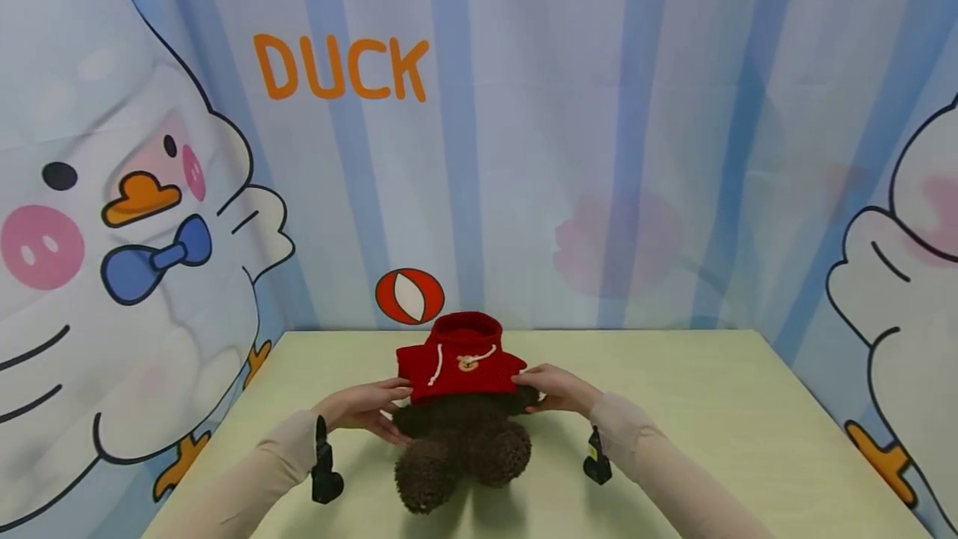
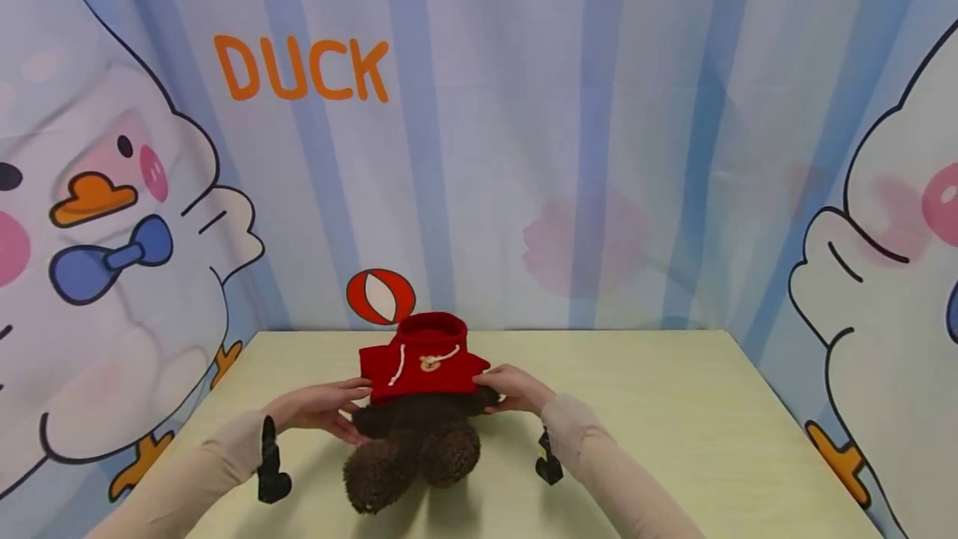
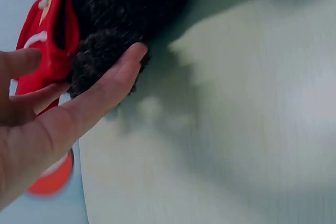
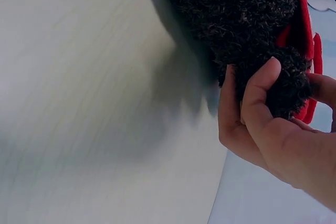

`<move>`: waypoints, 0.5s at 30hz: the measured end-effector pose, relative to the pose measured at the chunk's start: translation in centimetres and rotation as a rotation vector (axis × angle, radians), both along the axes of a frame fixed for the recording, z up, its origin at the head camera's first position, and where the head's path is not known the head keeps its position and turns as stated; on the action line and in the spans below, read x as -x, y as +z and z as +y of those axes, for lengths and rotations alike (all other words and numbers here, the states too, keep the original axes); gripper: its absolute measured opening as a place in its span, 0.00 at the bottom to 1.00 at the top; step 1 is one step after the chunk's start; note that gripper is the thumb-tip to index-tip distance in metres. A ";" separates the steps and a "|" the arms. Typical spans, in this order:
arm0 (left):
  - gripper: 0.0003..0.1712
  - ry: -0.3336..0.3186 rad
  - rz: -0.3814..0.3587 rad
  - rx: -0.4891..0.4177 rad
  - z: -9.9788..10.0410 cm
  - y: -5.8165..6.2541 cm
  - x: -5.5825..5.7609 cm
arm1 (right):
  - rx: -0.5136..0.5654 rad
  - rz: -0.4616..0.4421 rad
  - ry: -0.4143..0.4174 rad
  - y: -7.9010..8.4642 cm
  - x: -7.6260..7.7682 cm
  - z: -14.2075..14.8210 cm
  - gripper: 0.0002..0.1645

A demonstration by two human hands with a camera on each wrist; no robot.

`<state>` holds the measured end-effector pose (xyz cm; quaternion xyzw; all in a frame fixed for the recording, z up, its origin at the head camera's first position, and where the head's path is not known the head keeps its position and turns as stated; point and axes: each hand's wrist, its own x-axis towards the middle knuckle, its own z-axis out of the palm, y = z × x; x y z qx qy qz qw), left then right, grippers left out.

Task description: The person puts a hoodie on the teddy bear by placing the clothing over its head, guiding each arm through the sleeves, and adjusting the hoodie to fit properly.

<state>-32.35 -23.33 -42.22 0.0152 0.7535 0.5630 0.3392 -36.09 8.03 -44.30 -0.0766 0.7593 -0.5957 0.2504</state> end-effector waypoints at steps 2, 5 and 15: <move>0.32 0.006 0.027 0.014 2.4 -0.3 0.0 | -0.007 -0.008 -0.004 0.2 -0.3 2.4 0.18; 0.32 0.002 0.066 0.029 5.4 -0.7 0.1 | -0.028 -0.015 -0.013 0.5 -0.8 5.4 0.20; 0.32 -0.116 0.180 -0.012 11.2 -1.3 -0.6 | -0.070 -0.061 -0.047 0.5 -3.6 11.7 0.17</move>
